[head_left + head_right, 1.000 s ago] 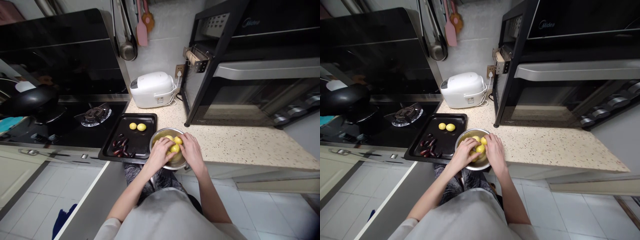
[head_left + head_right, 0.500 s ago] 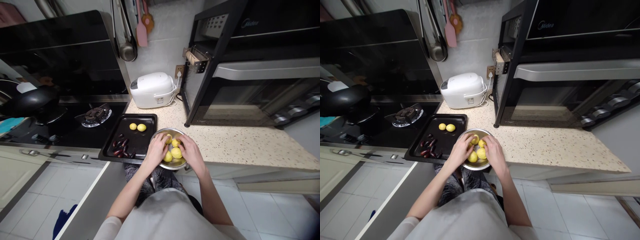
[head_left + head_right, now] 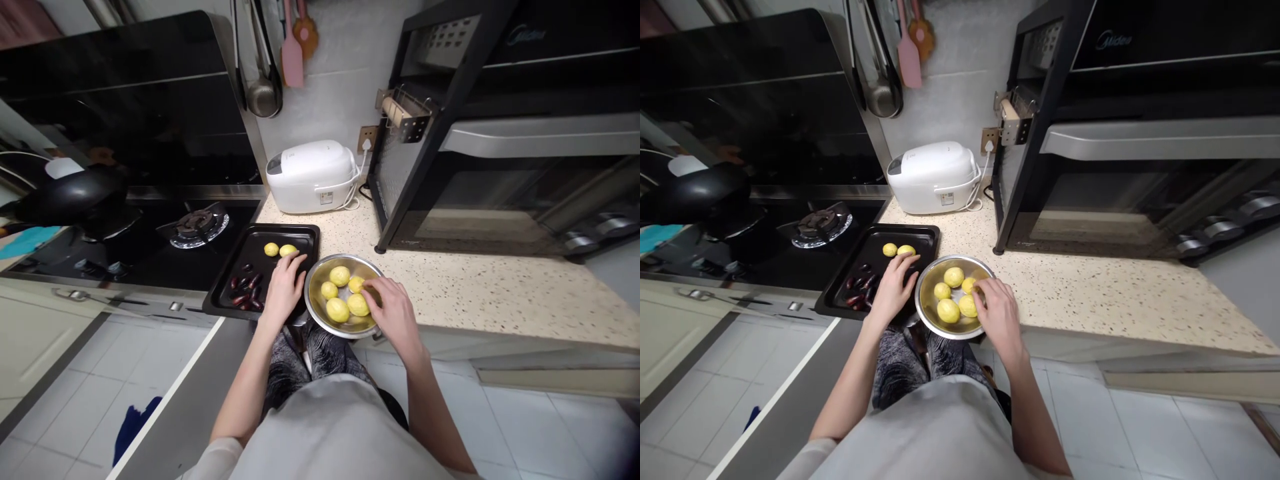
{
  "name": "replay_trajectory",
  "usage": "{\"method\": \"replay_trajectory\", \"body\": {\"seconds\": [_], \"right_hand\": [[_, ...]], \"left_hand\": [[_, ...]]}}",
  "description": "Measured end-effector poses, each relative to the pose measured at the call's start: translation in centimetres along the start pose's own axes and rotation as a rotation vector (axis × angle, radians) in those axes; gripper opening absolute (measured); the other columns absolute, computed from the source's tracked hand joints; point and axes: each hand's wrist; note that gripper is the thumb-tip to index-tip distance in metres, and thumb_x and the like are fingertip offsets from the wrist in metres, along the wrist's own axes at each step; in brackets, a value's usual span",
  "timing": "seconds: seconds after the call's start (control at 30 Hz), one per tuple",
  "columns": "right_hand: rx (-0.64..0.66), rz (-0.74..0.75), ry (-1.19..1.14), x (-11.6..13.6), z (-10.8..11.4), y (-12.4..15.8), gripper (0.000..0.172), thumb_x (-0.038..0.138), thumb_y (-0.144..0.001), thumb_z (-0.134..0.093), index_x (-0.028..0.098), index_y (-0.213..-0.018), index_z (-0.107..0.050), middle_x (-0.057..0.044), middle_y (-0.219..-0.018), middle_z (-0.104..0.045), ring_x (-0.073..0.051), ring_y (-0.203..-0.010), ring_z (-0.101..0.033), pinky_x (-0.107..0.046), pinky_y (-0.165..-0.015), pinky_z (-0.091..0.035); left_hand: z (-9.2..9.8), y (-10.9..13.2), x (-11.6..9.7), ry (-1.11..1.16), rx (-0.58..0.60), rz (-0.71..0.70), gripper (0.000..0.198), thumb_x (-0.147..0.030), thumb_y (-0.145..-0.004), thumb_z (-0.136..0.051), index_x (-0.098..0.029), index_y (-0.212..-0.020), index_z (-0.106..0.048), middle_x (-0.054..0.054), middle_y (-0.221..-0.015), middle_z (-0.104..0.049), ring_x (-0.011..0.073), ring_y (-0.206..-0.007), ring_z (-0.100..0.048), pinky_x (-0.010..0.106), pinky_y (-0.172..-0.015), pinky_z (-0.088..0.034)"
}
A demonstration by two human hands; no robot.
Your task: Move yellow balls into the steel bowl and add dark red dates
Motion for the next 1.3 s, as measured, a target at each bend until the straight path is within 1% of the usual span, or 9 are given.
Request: {"method": "replay_trajectory", "body": {"seconds": [0.23, 0.33, 0.43, 0.63, 0.73, 0.83, 1.0, 1.13, 1.3], "right_hand": [[-0.025, 0.031, -0.038, 0.6, 0.1, 0.1, 0.015, 0.028, -0.103, -0.052, 0.022, -0.101, -0.065, -0.008, -0.101, -0.075, -0.028, -0.098, -0.067, -0.043, -0.089, -0.046], [-0.036, 0.024, -0.034, 0.4, 0.3, 0.2, 0.015, 0.028, -0.103, -0.051, 0.022, -0.101, -0.065, -0.009, -0.100, -0.075, -0.028, -0.097, -0.067, -0.044, -0.089, -0.047], [-0.036, 0.015, -0.030, 0.3, 0.4, 0.4, 0.016, 0.028, -0.102, -0.050, 0.022, -0.102, -0.065, -0.009, -0.101, -0.075, -0.029, -0.097, -0.067, -0.044, -0.089, -0.047], [-0.031, 0.016, -0.030, 0.4, 0.3, 0.5, 0.016, 0.028, -0.103, -0.051, 0.021, -0.101, -0.066, -0.009, -0.101, -0.075, -0.028, -0.098, -0.066, -0.044, -0.090, -0.047], [-0.023, 0.023, -0.028, 0.6, 0.4, 0.5, 0.015, 0.027, -0.103, -0.052, 0.021, -0.101, -0.065, -0.008, -0.100, -0.074, -0.028, -0.098, -0.066, -0.043, -0.089, -0.047], [-0.029, 0.026, -0.032, 0.7, 0.5, 0.5, 0.015, 0.027, -0.103, -0.051, 0.022, -0.100, -0.065, -0.008, -0.099, -0.074, -0.028, -0.097, -0.066, -0.043, -0.089, -0.047], [-0.050, 0.027, -0.032, 0.8, 0.7, 0.6, 0.016, 0.028, -0.103, -0.050, 0.022, -0.100, -0.065, -0.008, -0.099, -0.075, -0.028, -0.096, -0.066, -0.043, -0.089, -0.047], [-0.052, 0.028, -0.031, 0.7, 0.7, 0.7, 0.016, 0.027, -0.103, -0.050, 0.023, -0.100, -0.066, -0.008, -0.100, -0.074, -0.028, -0.097, -0.066, -0.043, -0.089, -0.047], [-0.040, 0.033, -0.044, 0.7, 0.6, 0.7, 0.015, 0.026, -0.103, -0.051, 0.022, -0.100, -0.065, -0.007, -0.100, -0.074, -0.027, -0.097, -0.066, -0.042, -0.090, -0.046]], "left_hand": [[-0.7, -2.2, 5.2, -0.108, 0.131, 0.047, 0.060, -0.009, -0.096, -0.053, -0.021, -0.154, -0.042, 0.019, -0.158, -0.046, 0.0335, -0.151, -0.043, 0.057, -0.119, -0.044], [-1.1, -2.6, 5.9, -0.156, 0.143, 0.023, 0.059, -0.008, -0.094, -0.056, -0.020, -0.151, -0.046, 0.018, -0.148, -0.051, 0.0333, -0.143, -0.050, 0.056, -0.116, -0.047], [-1.3, -2.5, 5.9, -0.219, 0.070, 0.022, 0.057, -0.010, -0.091, -0.061, -0.019, -0.146, -0.050, 0.015, -0.131, -0.055, 0.0311, -0.126, -0.059, 0.054, -0.111, -0.051], [-0.7, -2.0, 4.9, -0.387, 0.027, 0.113, 0.037, -0.007, -0.088, -0.063, -0.018, -0.123, -0.058, 0.016, -0.132, -0.053, 0.0318, -0.119, -0.056, 0.049, -0.098, -0.057], [-0.4, -1.9, 4.6, -0.408, 0.041, 0.137, 0.031, -0.006, -0.089, -0.061, -0.019, -0.117, -0.057, 0.015, -0.127, -0.059, 0.0325, -0.117, -0.056, 0.047, -0.094, -0.058], [-0.3, -1.8, 4.4, -0.365, 0.038, 0.156, 0.027, -0.006, -0.089, -0.062, -0.020, -0.112, -0.056, 0.012, -0.113, -0.065, 0.0320, -0.112, -0.059, 0.047, -0.096, -0.057], [0.1, -1.4, 3.3, -0.141, -0.040, 0.196, 0.027, -0.014, -0.091, -0.066, -0.021, -0.113, -0.055, 0.011, -0.118, -0.061, 0.0273, -0.102, -0.066, 0.043, -0.092, -0.058], [0.9, -1.3, 0.5, 0.091, -0.105, 0.058, 0.025, -0.022, -0.095, -0.065, -0.024, -0.119, -0.057, 0.009, -0.121, -0.059, 0.0250, -0.111, -0.064, 0.039, -0.095, -0.058], [0.9, -0.9, -3.7, 0.225, 0.090, -0.124, 0.030, -0.025, -0.097, -0.066, -0.025, -0.127, -0.063, 0.009, -0.124, -0.060, 0.0246, -0.117, -0.062, 0.039, -0.104, -0.054]]}}
Point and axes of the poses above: each hand's wrist, its own y-axis away from the middle knuckle, its own z-axis out of the back of the hand, x = y × z
